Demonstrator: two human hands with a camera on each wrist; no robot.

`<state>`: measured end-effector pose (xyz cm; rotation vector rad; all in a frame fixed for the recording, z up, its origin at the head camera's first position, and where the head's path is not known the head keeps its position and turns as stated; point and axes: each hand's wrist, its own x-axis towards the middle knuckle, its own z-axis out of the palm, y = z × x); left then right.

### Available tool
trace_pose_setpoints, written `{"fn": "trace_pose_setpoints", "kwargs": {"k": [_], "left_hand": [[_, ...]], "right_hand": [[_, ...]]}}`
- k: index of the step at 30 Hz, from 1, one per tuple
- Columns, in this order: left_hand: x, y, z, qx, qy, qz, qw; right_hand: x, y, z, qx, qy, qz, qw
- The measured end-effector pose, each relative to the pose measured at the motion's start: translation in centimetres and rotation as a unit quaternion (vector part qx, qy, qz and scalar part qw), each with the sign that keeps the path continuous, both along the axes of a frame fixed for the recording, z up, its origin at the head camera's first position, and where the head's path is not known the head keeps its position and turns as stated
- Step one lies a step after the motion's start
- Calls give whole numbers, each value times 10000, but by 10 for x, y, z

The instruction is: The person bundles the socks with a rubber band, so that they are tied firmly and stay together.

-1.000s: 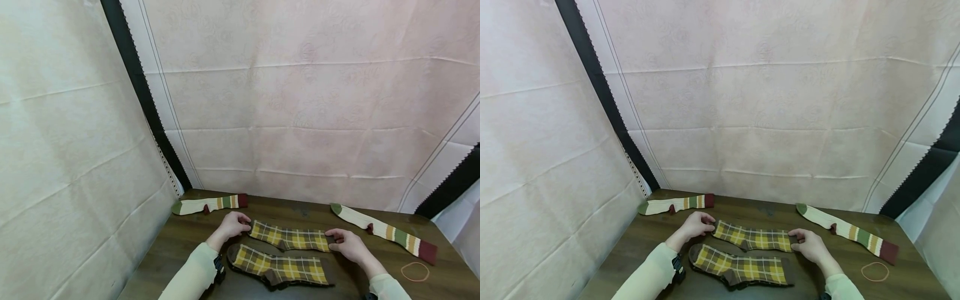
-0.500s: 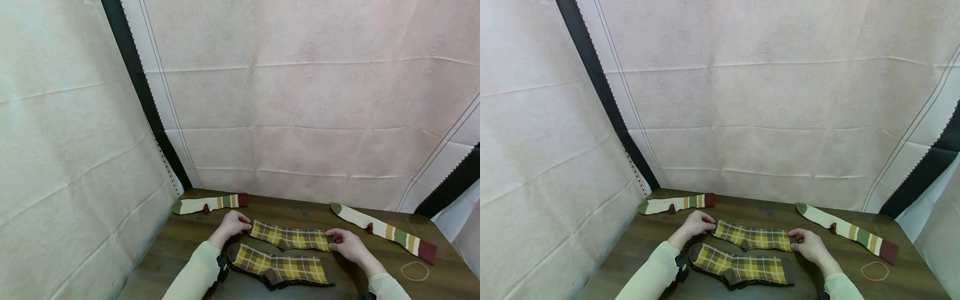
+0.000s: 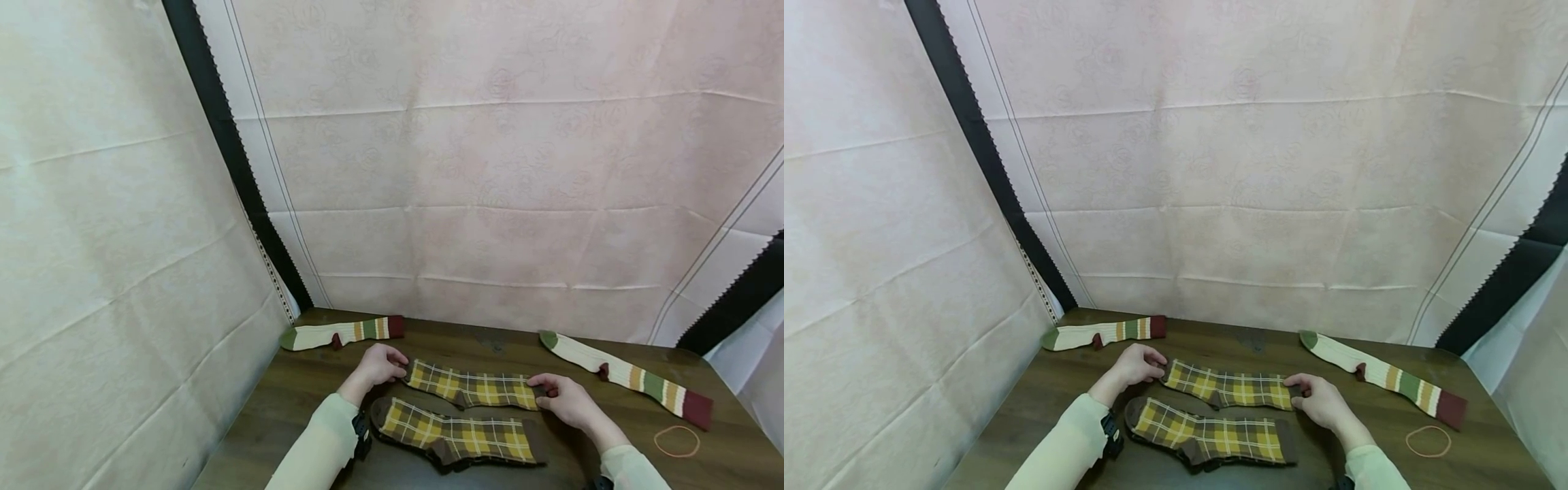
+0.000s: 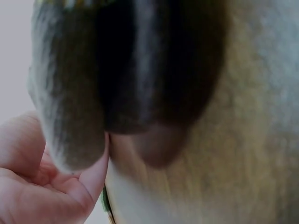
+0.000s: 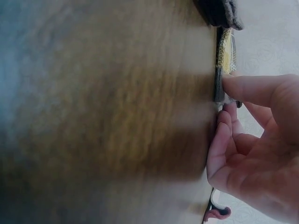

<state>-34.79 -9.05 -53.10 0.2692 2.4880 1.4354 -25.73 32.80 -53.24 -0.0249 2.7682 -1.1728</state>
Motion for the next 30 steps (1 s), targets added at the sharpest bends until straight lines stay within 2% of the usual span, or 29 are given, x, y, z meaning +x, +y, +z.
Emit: {"fn": "trace_pose_setpoints", "kwargs": {"k": [18, 30], "left_hand": [[0, 1, 1, -51, 93, -37, 9999], [0, -1, 1, -79, 79, 8, 9999]], "right_hand": [[0, 3, -3, -110, 18, 42, 9999], [3, 4, -4, 62, 26, 48, 10000]]}}
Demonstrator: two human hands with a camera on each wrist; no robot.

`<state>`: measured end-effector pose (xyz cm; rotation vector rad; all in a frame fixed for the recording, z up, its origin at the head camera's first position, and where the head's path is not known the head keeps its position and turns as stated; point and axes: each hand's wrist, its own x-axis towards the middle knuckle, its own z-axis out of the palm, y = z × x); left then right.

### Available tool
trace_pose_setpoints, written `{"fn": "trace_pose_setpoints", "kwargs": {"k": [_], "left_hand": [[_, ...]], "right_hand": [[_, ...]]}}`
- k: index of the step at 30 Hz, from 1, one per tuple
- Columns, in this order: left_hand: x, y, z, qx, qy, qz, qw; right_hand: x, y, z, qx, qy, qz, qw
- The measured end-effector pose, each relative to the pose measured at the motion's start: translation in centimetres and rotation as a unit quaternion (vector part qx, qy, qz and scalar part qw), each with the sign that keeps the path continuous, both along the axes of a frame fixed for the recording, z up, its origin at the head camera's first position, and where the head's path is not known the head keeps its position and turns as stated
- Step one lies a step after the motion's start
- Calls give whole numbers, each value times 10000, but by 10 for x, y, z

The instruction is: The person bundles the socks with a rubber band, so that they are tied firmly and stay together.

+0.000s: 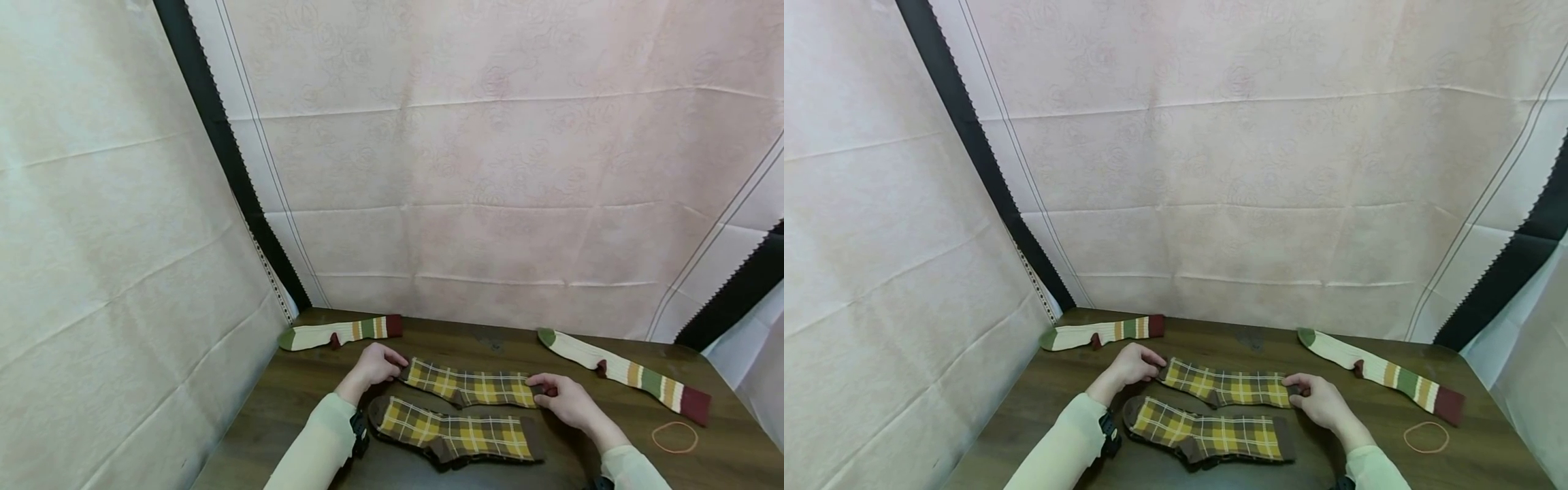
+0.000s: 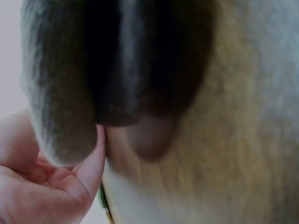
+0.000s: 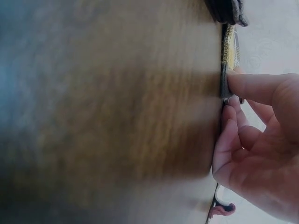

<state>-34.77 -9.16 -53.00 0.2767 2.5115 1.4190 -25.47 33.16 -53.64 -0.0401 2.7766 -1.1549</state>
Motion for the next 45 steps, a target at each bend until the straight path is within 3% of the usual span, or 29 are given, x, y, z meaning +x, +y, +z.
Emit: {"fn": "trace_pose_setpoints", "kwargs": {"k": [16, 31, 45], "left_hand": [[-2, -2, -3, 204, -153, 92, 9996], [-2, 0, -3, 65, -139, 157, 9998], [2, -4, -8, 680, 51, 172, 9975]], "right_hand": [[0, 0, 0, 1, 55, -24, 10000], [1, 1, -1, -11, 138, 8, 9999], [8, -2, 12, -790, 395, -160, 9960]]}}
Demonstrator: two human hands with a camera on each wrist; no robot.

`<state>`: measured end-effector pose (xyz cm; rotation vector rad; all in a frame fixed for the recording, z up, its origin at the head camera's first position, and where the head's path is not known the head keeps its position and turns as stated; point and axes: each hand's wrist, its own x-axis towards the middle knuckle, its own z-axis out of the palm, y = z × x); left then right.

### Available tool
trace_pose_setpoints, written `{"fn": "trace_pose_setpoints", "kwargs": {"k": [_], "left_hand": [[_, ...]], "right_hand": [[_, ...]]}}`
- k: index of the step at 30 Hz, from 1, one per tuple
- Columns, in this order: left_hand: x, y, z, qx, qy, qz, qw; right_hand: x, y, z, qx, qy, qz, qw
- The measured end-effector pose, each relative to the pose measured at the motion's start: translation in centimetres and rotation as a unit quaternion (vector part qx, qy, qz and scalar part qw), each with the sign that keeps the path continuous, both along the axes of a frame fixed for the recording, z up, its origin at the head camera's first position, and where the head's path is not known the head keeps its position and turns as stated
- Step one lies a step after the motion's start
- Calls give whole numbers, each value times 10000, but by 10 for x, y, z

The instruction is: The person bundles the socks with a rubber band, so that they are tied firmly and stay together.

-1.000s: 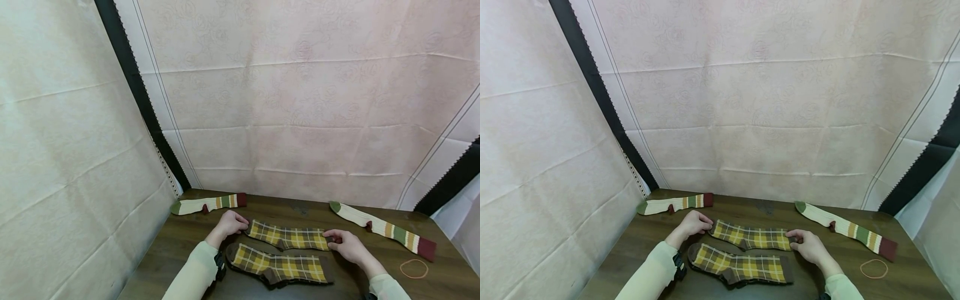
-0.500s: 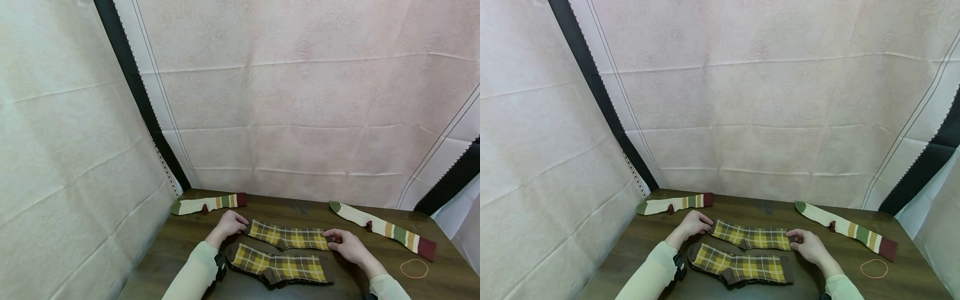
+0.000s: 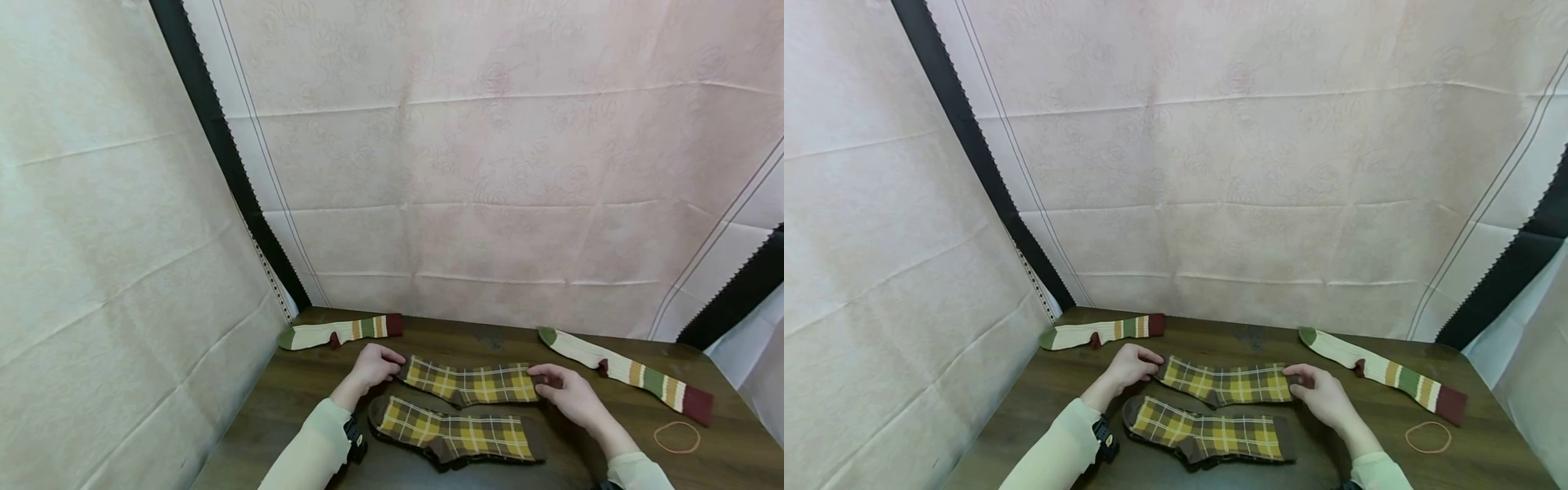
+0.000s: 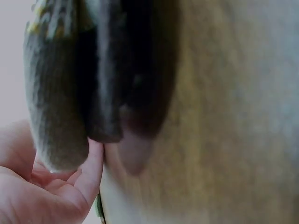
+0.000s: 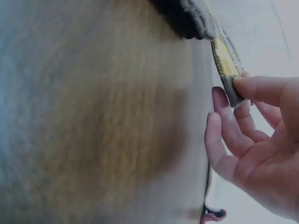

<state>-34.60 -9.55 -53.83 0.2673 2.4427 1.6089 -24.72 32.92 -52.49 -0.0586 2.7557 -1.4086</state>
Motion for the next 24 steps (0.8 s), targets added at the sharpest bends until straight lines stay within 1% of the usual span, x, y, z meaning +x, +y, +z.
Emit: {"fn": "trace_pose_setpoints", "kwargs": {"k": [7, 9, 14, 16, 24], "left_hand": [[2, -5, -1, 236, 94, -26, 9997], [3, -6, 1, 277, 105, 5, 9996], [6, -9, 4, 363, 260, 61, 9990], [8, -10, 5, 419, 331, 79, 9985], [19, -11, 10, 839, 242, 361, 9955]], "right_hand": [[5, -8, 10, -420, 68, -37, 9991], [6, -11, 11, -483, 146, 1, 9987], [9, -18, 15, -770, 280, -30, 9966], [10, -21, 17, -958, 244, -96, 9951], [22, -31, 23, -1633, 51, -329, 9860]]}}
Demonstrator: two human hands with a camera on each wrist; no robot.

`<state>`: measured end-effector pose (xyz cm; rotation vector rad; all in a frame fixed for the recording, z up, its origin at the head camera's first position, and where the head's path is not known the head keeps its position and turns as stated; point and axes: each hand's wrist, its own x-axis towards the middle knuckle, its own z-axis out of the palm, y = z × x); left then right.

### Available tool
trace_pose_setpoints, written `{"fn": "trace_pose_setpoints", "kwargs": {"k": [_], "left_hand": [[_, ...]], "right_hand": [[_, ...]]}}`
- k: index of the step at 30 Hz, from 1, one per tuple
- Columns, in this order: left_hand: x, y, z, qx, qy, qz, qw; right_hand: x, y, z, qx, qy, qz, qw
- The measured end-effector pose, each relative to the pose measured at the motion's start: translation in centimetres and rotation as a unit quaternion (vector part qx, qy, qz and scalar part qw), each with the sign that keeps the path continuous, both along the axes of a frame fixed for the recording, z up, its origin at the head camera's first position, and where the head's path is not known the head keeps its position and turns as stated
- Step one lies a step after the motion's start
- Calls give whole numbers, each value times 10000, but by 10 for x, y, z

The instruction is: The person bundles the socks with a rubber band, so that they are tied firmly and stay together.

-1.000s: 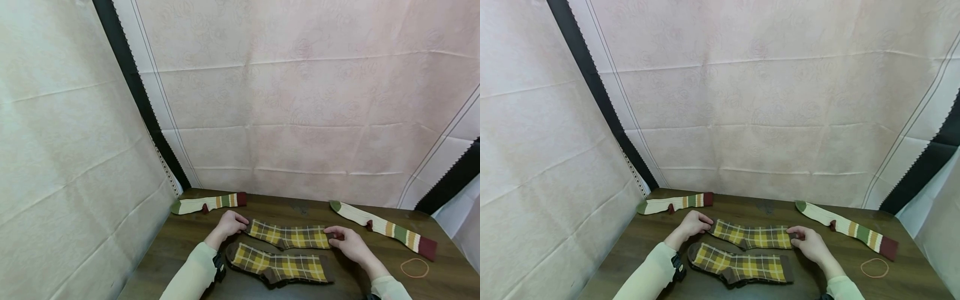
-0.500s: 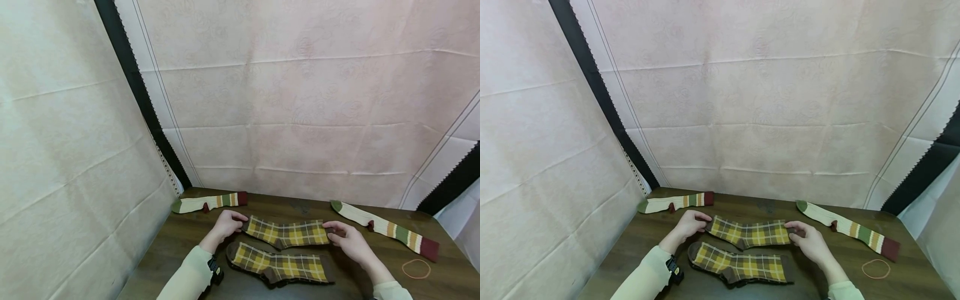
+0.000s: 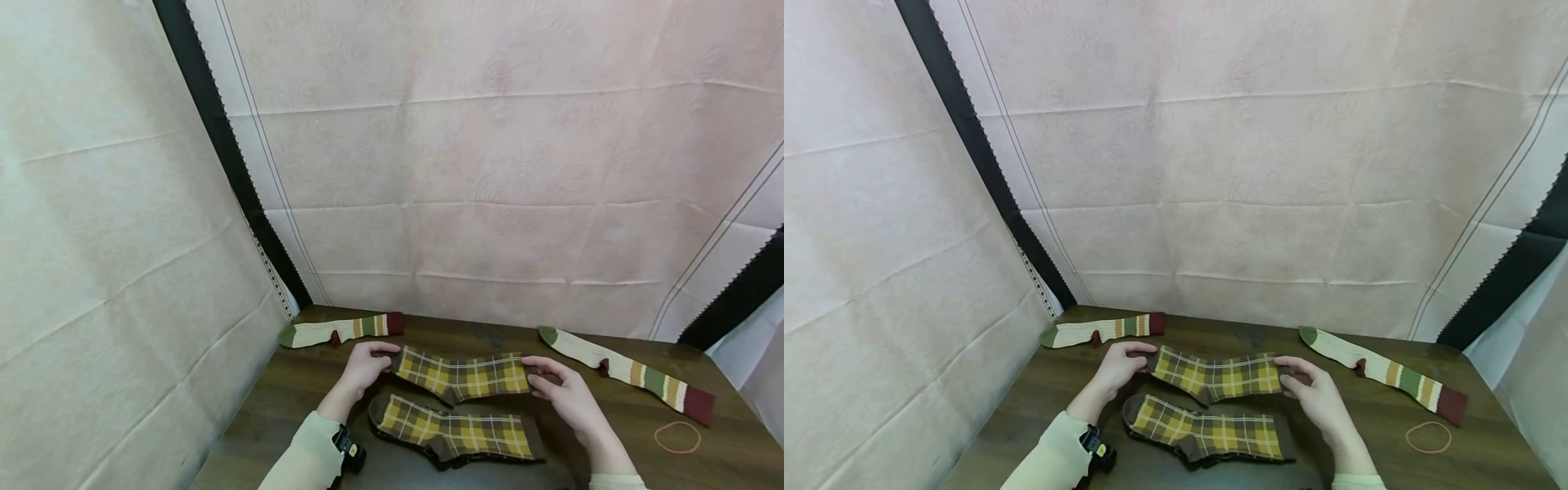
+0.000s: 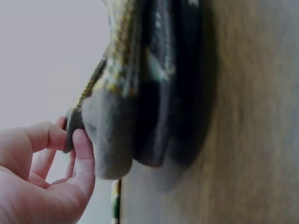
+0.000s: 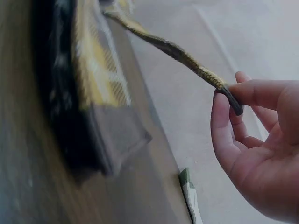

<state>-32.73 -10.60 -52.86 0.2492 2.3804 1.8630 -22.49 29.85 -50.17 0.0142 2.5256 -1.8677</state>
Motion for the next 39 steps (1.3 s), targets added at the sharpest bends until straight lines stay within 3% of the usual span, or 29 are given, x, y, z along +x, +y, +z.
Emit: {"fn": "trace_pose_setpoints", "kwargs": {"k": [5, 11, 19, 30, 35, 39], "left_hand": [[11, -7, 3, 354, 32, 73, 9993], [27, -17, 6, 851, 168, 156, 9961], [38, -20, 20, 1177, 147, 124, 9929], [44, -30, 31, 987, 160, -5, 9950], [43, -35, 31, 792, 115, -280, 9964], [45, -43, 33, 460, 108, -649, 9968]], "right_hand": [[8, -2, 5, -249, -72, -54, 9997], [18, -4, 17, -137, 161, -62, 9998], [27, -5, 30, -162, 180, -70, 9997], [30, -4, 27, -60, 25, 4, 10000], [33, -1, 25, 19, -88, 340, 9994], [34, 3, 26, 75, -140, 882, 9960]]}}
